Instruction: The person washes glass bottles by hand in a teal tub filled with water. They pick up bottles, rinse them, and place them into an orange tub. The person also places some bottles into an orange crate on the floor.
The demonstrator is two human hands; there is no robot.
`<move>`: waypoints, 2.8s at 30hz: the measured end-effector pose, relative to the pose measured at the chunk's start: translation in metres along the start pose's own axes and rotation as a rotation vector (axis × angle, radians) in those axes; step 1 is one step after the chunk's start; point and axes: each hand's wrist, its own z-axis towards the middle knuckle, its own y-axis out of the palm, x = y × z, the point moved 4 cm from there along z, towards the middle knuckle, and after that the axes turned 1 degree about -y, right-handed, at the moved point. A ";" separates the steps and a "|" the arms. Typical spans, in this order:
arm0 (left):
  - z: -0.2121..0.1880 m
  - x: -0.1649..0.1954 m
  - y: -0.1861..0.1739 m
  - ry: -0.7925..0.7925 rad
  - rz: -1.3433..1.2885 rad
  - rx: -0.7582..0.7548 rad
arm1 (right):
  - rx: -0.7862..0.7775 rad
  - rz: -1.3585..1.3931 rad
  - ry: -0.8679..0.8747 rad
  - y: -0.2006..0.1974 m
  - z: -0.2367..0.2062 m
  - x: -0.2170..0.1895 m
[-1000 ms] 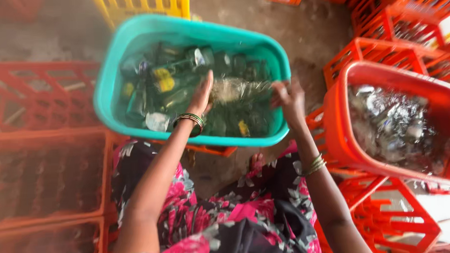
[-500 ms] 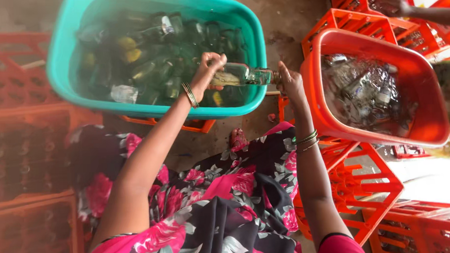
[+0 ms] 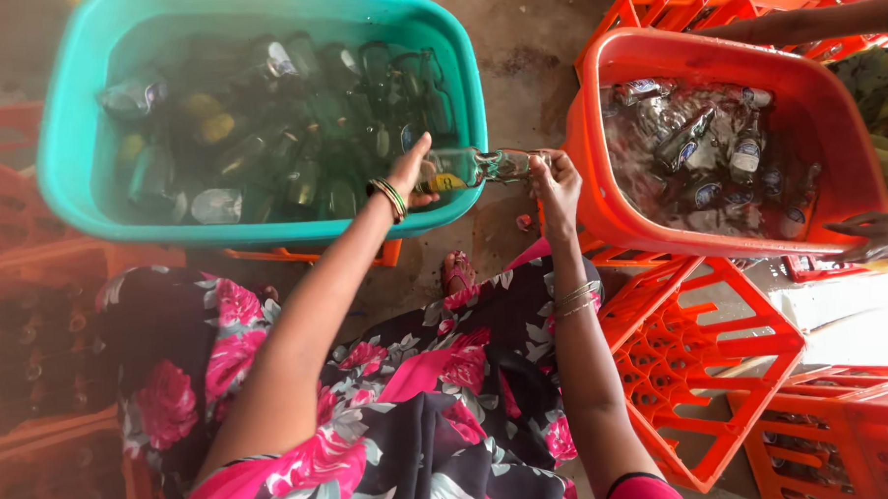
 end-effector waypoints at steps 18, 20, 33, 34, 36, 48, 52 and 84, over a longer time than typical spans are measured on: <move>0.010 0.076 0.039 0.410 0.466 0.322 | 0.121 0.066 0.188 -0.030 0.011 0.029; 0.008 0.084 0.042 0.423 0.448 0.321 | 0.146 0.038 0.210 -0.030 0.012 0.031; 0.009 0.107 0.062 0.515 0.692 0.408 | 0.164 0.044 0.265 -0.029 0.010 0.027; 0.010 0.109 0.064 0.541 0.704 0.421 | 0.161 0.026 0.278 -0.029 0.009 0.026; 0.011 0.112 0.068 0.595 0.730 0.443 | 0.144 0.071 0.283 -0.026 0.008 0.025; 0.005 0.112 0.079 0.587 0.732 0.424 | 0.209 0.072 0.221 -0.037 0.011 0.027; 0.010 0.083 0.071 0.499 0.322 0.280 | 0.286 -0.041 -0.017 -0.034 0.010 0.006; 0.003 0.098 0.074 0.914 0.562 0.531 | 0.318 0.148 0.159 -0.042 0.015 0.032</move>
